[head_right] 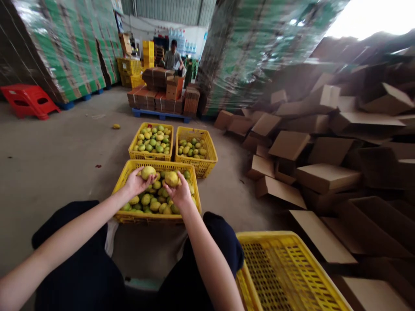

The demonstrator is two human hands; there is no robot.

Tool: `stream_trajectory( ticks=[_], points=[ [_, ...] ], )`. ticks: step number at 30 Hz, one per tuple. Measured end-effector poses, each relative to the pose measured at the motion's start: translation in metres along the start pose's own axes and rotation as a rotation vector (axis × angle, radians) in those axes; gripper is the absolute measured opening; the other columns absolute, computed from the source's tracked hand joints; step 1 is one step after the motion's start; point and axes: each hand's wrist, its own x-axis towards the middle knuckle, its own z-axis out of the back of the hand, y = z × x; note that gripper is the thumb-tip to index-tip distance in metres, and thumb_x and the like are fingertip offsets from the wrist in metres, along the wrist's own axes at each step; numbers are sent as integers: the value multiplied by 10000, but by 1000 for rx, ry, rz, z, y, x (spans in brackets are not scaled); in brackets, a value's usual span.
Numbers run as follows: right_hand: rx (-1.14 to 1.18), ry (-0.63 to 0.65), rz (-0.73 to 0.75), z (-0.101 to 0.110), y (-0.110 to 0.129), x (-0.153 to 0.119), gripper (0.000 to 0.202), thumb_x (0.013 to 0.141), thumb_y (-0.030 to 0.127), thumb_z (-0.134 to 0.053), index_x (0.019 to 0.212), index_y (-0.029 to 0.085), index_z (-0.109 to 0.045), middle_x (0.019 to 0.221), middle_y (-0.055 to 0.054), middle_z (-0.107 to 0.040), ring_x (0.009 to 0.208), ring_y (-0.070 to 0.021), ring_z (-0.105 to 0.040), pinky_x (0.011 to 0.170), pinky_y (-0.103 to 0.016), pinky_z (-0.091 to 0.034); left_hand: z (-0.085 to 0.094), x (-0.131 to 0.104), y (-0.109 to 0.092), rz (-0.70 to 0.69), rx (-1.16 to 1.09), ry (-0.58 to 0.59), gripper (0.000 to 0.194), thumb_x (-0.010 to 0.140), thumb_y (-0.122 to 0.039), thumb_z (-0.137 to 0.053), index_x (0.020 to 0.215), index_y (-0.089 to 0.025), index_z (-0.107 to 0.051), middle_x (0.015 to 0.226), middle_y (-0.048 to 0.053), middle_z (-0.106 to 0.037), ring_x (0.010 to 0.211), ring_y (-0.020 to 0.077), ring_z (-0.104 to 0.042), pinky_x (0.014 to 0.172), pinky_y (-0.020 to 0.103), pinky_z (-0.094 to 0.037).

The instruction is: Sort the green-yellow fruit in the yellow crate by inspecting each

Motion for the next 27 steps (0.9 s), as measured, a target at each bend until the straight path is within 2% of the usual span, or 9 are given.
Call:
stream_trajectory(
  ticks=[5,8,11,14,16,18,20,24,27],
  points=[
    [-131,82,-66,1,3,28,462,1024,530,-388,982,144,-638,650,-64,-706,466,-164,-640,418,-239,-519,-6,11,-21,-19,11,60,588,1042,-503,-319,1270,-16,-556,765,136,-677,524,143,-619,429,182,-545],
    [-163,233,-61,-10,2,41,449,1013,532,-433,977,143,-654,735,-69,-739,504,-160,-666,458,-238,-525,-12,13,-21,-78,31,95,635,1042,-545,-272,1161,-14,-602,740,150,-678,528,145,-613,442,189,-536],
    [-129,345,-14,-23,0,45,441,1011,520,-446,973,145,-674,746,-47,-736,474,-124,-609,447,-214,-483,-16,14,-19,-98,119,159,657,1030,-589,-266,1034,-52,-646,664,110,-648,419,108,-506,367,182,-437],
    [-108,389,55,-30,-4,47,400,989,511,-485,966,163,-681,732,-28,-724,457,-107,-545,423,-202,-439,-19,17,-21,-105,221,198,680,1006,-645,-278,924,-88,-661,593,71,-601,361,88,-412,330,183,-342],
    [-128,383,105,-32,-6,48,328,929,504,-592,932,184,-664,746,-23,-721,497,-110,-561,444,-203,-450,-21,21,-22,-147,269,176,620,975,-661,-391,898,-108,-660,600,64,-602,393,100,-445,359,194,-359],
    [-154,351,224,-31,-6,49,281,820,439,-742,974,230,-634,829,-4,-726,602,-128,-625,508,-216,-501,-23,23,-22,-271,304,119,474,907,-606,-599,927,-136,-656,680,58,-639,495,123,-541,442,205,-428],
    [-220,296,432,-30,-5,49,451,709,319,-843,1088,295,-598,945,23,-715,752,-151,-671,618,-243,-556,-23,23,-21,-493,380,85,379,785,-442,-810,1007,-182,-647,835,41,-680,669,148,-632,587,216,-505],
    [-440,145,911,-27,1,47,645,600,166,-886,1150,309,-580,1161,3,-644,1026,-174,-640,872,-270,-550,-24,13,-17,-905,679,148,710,478,-74,-954,1096,-255,-655,1146,19,-652,970,167,-649,833,207,-516],
    [-483,84,1067,-25,7,44,713,582,144,-883,1179,298,-526,1241,-27,-604,1114,-192,-618,948,-304,-528,-24,7,-14,-984,809,211,688,443,-14,-944,1037,-240,-681,1169,32,-642,1070,186,-623,908,205,-495]
  ],
)
